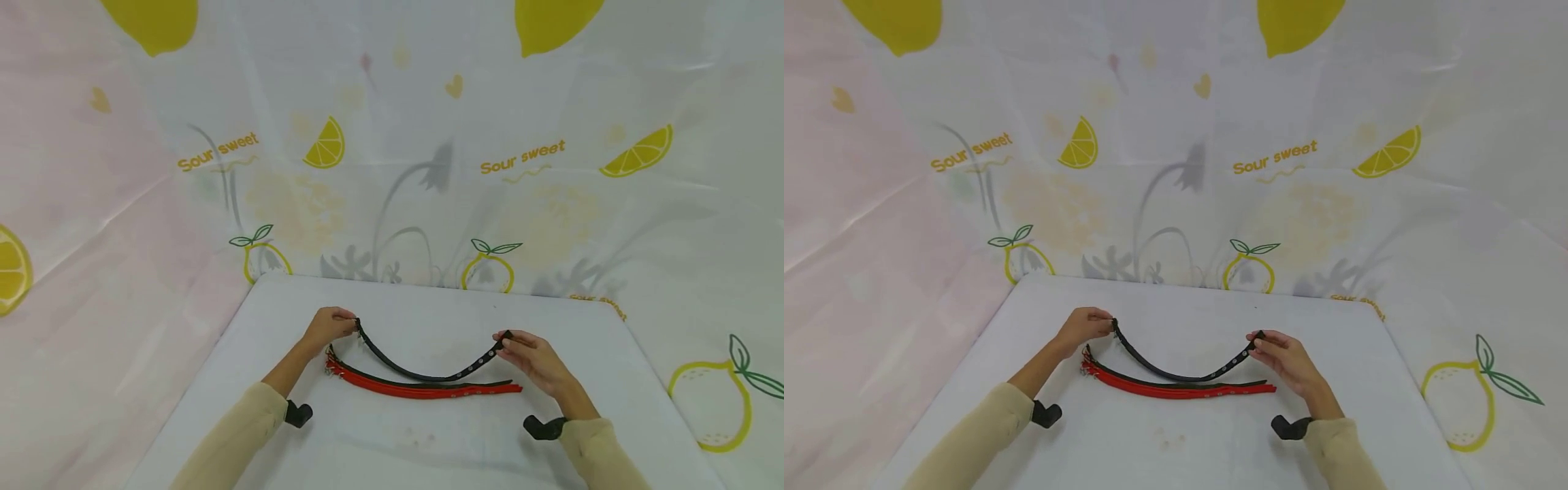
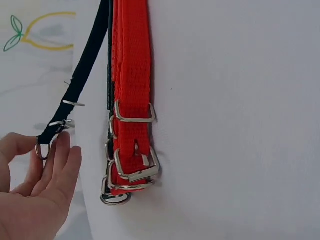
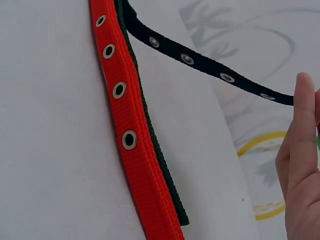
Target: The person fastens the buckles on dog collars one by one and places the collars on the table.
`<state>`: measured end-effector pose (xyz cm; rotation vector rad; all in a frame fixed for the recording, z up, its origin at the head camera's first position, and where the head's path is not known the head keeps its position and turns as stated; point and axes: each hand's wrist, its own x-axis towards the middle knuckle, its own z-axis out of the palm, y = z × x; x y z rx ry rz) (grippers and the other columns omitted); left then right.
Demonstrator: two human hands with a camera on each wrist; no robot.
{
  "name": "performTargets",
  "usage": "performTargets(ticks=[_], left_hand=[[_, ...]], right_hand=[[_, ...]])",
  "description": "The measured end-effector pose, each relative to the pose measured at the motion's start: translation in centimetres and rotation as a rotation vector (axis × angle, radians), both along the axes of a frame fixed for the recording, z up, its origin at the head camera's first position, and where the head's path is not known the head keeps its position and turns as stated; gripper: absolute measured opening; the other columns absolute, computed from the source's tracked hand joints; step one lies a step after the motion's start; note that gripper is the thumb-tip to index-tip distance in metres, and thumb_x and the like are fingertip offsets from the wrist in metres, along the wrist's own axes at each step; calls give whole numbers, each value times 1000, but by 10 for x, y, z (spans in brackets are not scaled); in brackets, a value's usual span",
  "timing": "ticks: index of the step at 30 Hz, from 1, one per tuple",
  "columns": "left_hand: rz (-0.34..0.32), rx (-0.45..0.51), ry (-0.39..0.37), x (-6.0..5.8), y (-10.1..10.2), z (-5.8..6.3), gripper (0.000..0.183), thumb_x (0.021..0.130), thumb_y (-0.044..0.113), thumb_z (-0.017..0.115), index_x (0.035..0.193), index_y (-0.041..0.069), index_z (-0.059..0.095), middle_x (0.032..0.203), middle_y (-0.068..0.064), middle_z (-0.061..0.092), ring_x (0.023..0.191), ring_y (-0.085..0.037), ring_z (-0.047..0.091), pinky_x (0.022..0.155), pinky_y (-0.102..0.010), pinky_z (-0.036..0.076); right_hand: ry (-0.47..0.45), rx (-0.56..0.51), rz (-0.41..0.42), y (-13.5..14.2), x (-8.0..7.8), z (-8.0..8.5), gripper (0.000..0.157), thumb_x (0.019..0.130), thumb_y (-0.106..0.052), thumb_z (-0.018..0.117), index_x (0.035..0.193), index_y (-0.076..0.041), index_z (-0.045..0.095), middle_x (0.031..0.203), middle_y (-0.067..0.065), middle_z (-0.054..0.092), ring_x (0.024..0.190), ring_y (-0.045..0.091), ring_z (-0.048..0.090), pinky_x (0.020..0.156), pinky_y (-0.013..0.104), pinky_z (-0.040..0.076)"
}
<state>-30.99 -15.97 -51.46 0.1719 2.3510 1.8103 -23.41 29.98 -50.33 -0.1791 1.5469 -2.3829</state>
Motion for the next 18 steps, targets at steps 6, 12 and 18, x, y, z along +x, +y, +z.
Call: performTargets(ticks=[6,12,18], left_hand=[[60,220,-106,0,1,-15,33,93,8,67,121,-8,62,113,-16,67,101,-21,66,92,-41,52],[189,226,-76,5,6,-19,41,93,21,68,130,2,61,115,-9,69,101,-15,66,97,-42,48],[245,297,-116,5,8,-17,44,92,22,69,130,1,61,116,-10,69,105,-17,64,100,-41,46]], right_hand=[[41,-52,-49,-7,2,-7,27,97,9,50,113,-3,68,114,8,67,105,18,66,93,34,50],[87,92,-63,-15,5,-19,31,94,5,59,125,6,60,120,9,65,108,17,64,93,36,50],[164,324,-24,-24,4,-25,48,93,-3,64,131,20,44,129,33,53,104,17,65,90,40,52]])
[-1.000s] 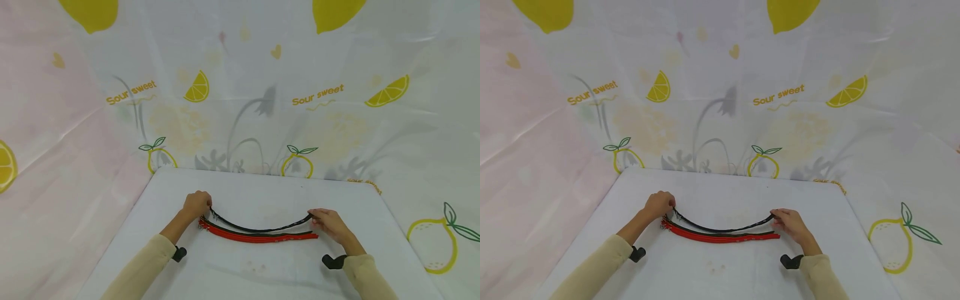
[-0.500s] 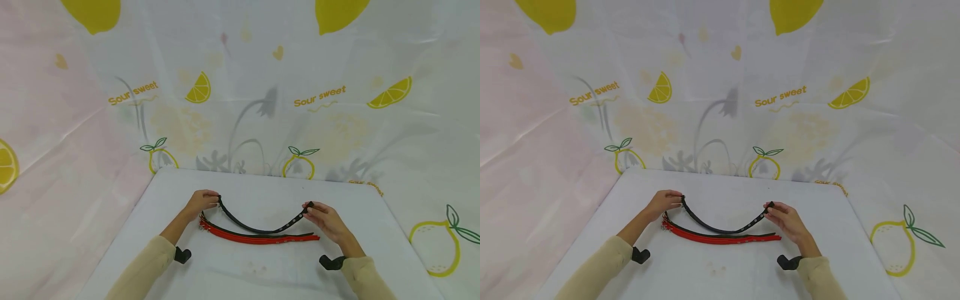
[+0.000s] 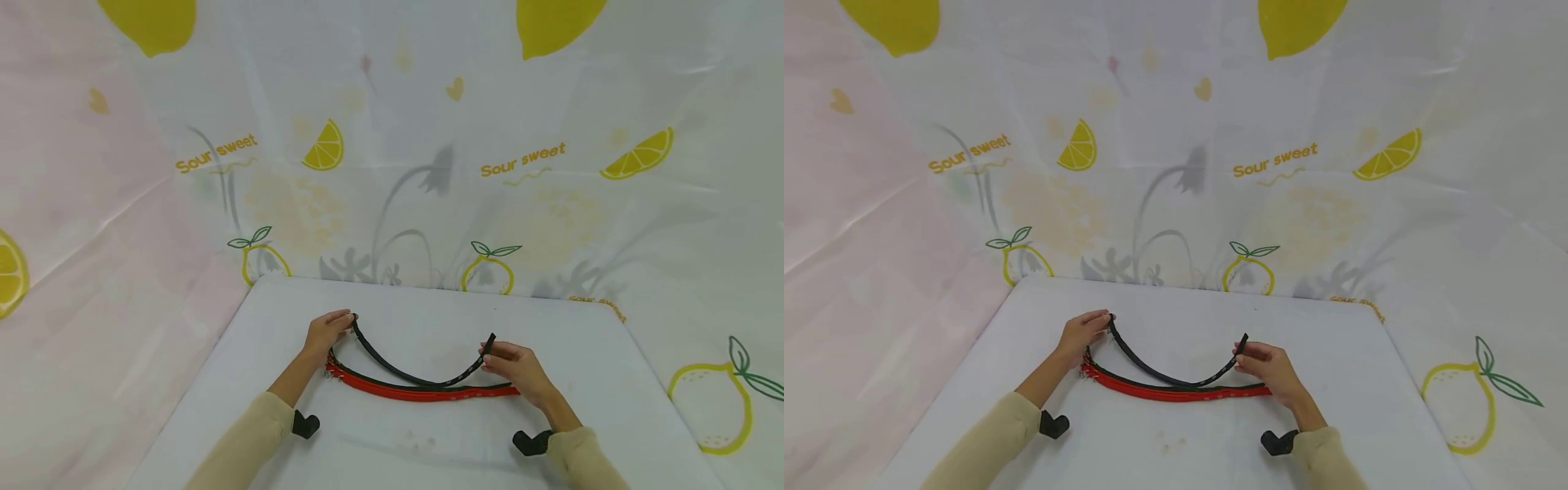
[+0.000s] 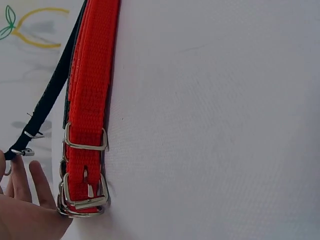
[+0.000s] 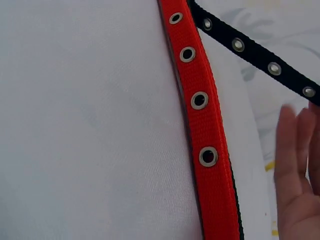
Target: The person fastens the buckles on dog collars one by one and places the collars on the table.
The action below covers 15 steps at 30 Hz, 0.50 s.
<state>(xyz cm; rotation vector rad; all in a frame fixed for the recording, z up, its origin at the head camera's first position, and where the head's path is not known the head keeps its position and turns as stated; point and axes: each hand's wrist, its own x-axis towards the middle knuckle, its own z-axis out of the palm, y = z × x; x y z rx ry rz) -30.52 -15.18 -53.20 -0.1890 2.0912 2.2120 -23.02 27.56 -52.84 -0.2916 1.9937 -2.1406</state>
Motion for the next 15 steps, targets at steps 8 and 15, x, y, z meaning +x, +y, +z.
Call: performTargets(ticks=[8,15], left_hand=[[-2,117,39,-3,2,10,49,88,25,74,128,-1,62,117,-5,69,115,-14,60,105,-35,41],[-68,436,68,1,23,34,50,90,11,70,131,-11,54,113,-15,69,101,-21,68,96,-33,49]], right_hand=[[30,-81,-69,-12,-4,3,48,96,-6,62,133,18,44,124,32,58,109,28,64,90,47,52],[115,-240,-120,-31,-4,25,27,95,-1,61,120,8,60,109,14,68,100,30,68,86,48,53]])
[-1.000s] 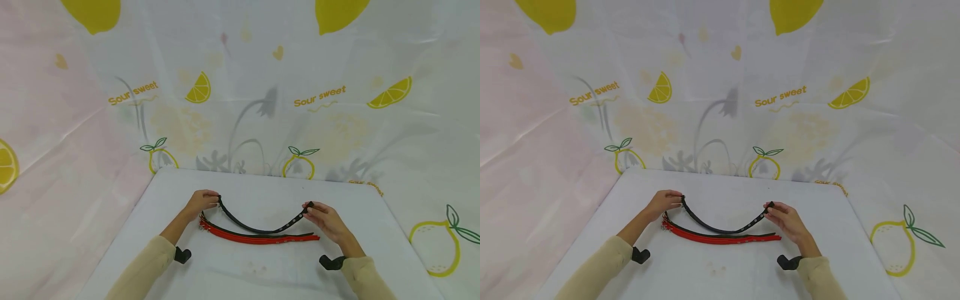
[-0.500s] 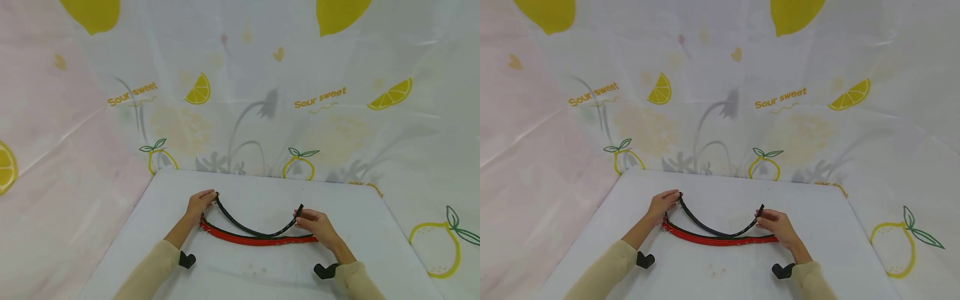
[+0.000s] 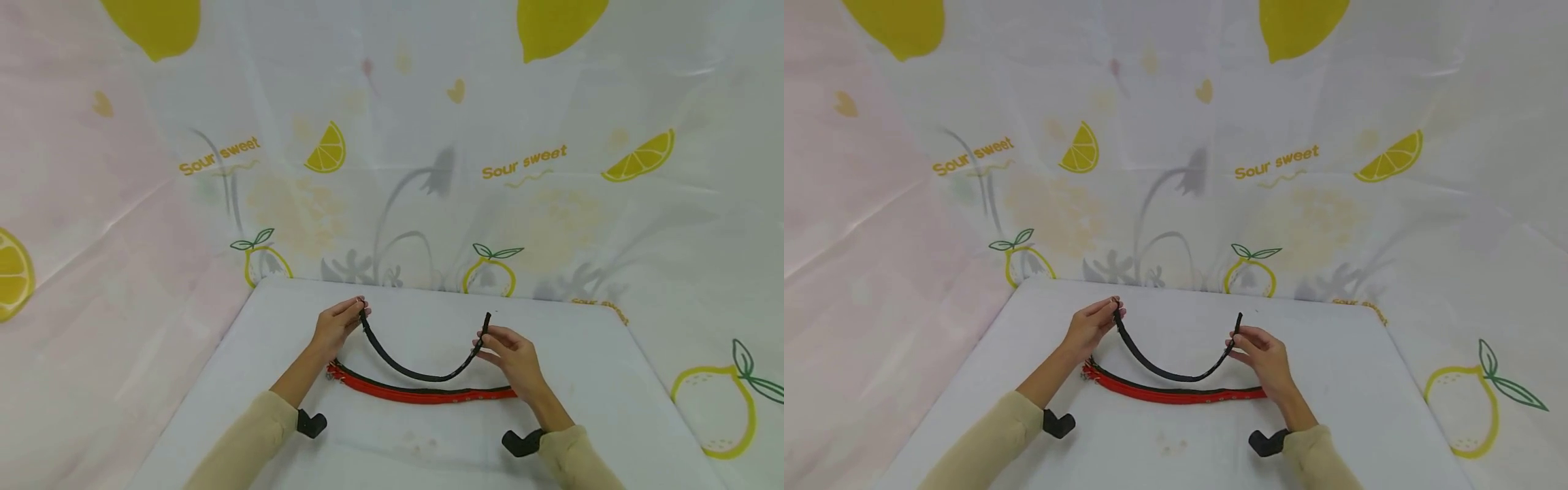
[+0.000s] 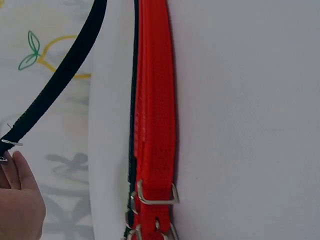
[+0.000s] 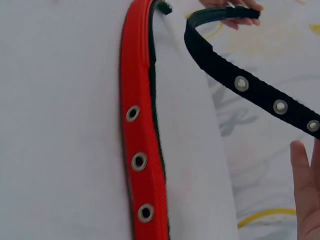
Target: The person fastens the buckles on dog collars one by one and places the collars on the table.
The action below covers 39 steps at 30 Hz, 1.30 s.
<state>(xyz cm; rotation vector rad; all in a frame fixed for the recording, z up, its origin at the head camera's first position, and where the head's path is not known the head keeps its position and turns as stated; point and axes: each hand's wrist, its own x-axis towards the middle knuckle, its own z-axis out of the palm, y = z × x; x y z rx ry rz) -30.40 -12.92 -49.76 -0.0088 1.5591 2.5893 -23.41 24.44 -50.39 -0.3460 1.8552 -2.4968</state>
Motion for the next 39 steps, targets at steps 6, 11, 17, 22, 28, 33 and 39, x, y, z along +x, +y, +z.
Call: performTargets(ticks=[6,11,17,22,28,33,39], left_hand=[[-99,29,117,11,24,23,34,88,4,70,118,-11,63,116,-24,65,98,-22,69,95,-38,50],[-184,-149,252,21,39,34,35,88,7,72,118,-10,65,116,-25,65,96,-21,69,91,-37,52],[-287,-348,388,35,54,41,35,86,15,76,116,-1,70,108,-11,71,99,-25,67,88,-38,54],[-326,-454,470,45,63,47,32,84,21,78,113,6,74,106,-7,72,99,-24,67,86,-36,55],[-338,-504,483,50,66,46,34,83,25,79,113,8,74,105,-4,72,97,-23,66,82,-35,55],[-347,-521,483,52,67,49,33,83,26,79,112,11,75,105,-4,72,96,-24,66,82,-36,55],[-384,-541,492,54,69,54,35,83,25,79,113,9,74,104,-4,71,93,-24,68,82,-36,56]], right_hand=[[55,20,29,-20,4,27,28,95,0,61,121,9,61,107,13,69,98,28,67,84,50,53],[139,172,63,-33,9,41,29,94,-1,63,120,10,63,106,13,70,92,26,68,84,44,55],[159,397,-14,-48,17,54,22,89,-11,72,108,-1,73,101,15,71,82,25,69,80,34,57],[203,426,-4,-58,27,70,17,88,-4,72,103,3,73,102,18,70,88,18,67,78,33,58],[255,459,20,-65,36,82,17,86,0,73,102,5,73,100,18,71,90,17,67,76,31,58],[278,491,18,-66,39,85,17,85,-1,73,101,4,74,98,16,71,88,17,68,73,29,57],[346,507,19,-63,37,80,15,85,-1,73,100,3,75,96,14,72,85,19,69,71,29,57]])
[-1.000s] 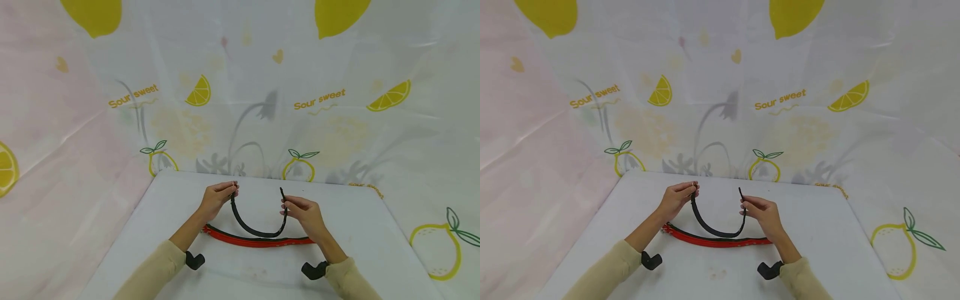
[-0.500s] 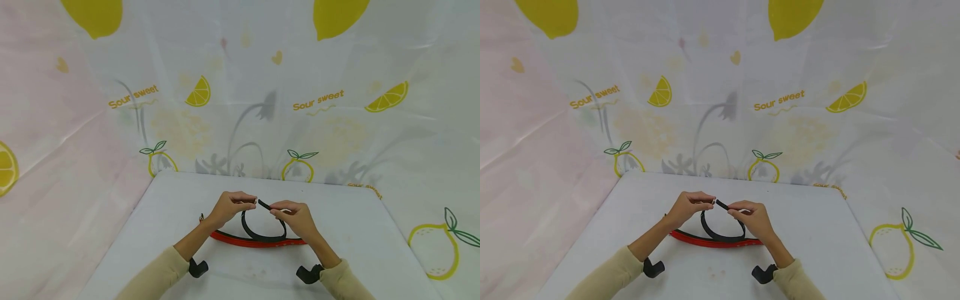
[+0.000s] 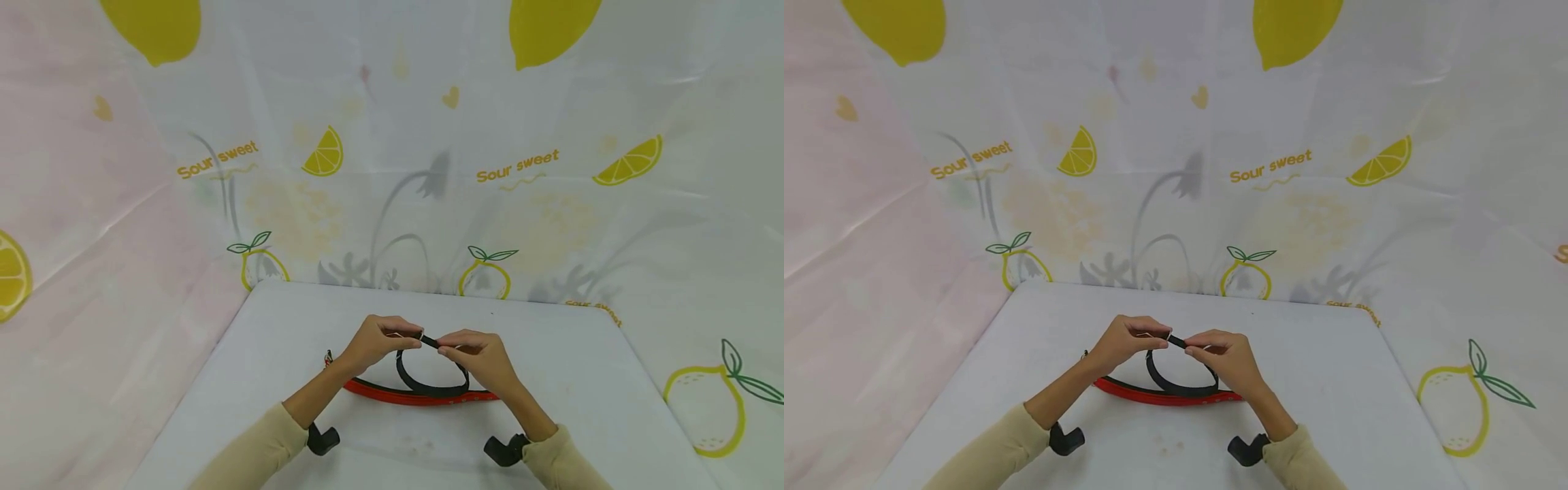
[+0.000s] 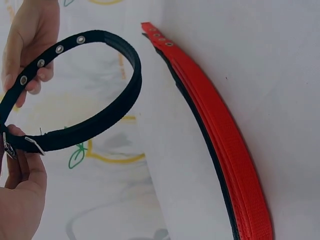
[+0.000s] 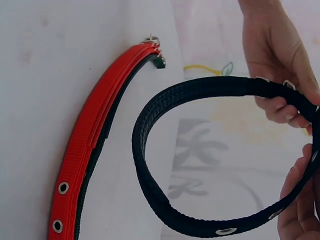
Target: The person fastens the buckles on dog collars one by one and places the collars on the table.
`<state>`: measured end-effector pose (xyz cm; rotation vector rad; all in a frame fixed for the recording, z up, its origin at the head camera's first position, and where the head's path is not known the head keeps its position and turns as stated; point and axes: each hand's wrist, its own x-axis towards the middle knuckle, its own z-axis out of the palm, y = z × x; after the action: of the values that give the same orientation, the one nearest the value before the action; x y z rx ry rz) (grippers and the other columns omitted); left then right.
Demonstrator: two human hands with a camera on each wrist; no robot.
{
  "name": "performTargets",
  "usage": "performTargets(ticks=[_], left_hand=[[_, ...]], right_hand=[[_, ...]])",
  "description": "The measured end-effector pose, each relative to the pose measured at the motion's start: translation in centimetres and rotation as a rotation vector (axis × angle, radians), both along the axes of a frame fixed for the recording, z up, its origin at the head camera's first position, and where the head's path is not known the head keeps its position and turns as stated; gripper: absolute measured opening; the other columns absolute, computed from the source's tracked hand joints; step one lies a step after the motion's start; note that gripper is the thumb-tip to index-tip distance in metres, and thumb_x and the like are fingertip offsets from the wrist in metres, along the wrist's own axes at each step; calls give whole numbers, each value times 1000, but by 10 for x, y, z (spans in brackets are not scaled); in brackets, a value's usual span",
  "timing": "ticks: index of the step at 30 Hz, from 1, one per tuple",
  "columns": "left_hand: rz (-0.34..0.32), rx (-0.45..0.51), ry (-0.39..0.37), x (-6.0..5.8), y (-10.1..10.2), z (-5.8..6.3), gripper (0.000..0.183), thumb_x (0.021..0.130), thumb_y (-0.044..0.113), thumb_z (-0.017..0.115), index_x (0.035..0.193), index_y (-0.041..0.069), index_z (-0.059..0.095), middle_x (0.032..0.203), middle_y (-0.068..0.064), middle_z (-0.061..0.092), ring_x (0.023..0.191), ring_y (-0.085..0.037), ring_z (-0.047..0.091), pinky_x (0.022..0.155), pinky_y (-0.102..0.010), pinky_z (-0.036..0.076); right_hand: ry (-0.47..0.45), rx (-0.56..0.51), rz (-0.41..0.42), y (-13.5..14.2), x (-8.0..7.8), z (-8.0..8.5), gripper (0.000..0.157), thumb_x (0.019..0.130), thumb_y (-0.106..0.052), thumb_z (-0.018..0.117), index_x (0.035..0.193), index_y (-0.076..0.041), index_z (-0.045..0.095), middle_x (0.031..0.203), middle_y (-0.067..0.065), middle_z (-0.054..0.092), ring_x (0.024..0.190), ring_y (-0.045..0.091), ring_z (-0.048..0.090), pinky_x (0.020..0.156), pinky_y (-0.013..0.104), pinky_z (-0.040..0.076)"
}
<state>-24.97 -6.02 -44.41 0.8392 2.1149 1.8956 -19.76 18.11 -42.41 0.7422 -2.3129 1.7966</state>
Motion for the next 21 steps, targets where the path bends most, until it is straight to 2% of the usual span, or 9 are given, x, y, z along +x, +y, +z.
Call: performTargets(ticks=[5,10,13,16,21], left_hand=[[-29,-66,2,0,2,-1,31,83,26,80,110,14,75,101,-2,72,91,-21,69,81,-35,56],[-52,-138,26,0,7,-4,25,83,24,80,107,18,76,102,3,72,92,-18,67,78,-33,56],[-53,-173,18,1,11,-10,24,83,20,80,106,17,76,101,4,72,88,-17,68,72,-31,56],[-46,-197,-3,1,12,-17,23,83,19,80,105,17,75,100,3,72,85,-17,68,69,-30,55],[-15,-206,-5,0,9,-26,26,84,21,79,109,16,74,101,5,72,91,-14,67,78,-30,55]], right_hand=[[-4,50,-41,0,-9,-17,15,85,-8,76,100,-8,76,94,6,73,81,21,68,66,29,56],[57,132,-37,-1,-12,-24,21,86,-18,77,106,-16,75,99,-4,73,87,15,67,72,31,57],[136,210,7,0,-13,-28,25,87,-18,75,112,-17,73,100,-8,71,87,11,65,72,31,57],[225,276,64,0,-12,-33,27,89,-11,72,116,-13,72,100,-6,67,81,8,61,65,27,56],[321,310,102,2,-14,-36,25,90,0,68,113,-7,73,99,-2,61,71,6,51,56,21,48]])
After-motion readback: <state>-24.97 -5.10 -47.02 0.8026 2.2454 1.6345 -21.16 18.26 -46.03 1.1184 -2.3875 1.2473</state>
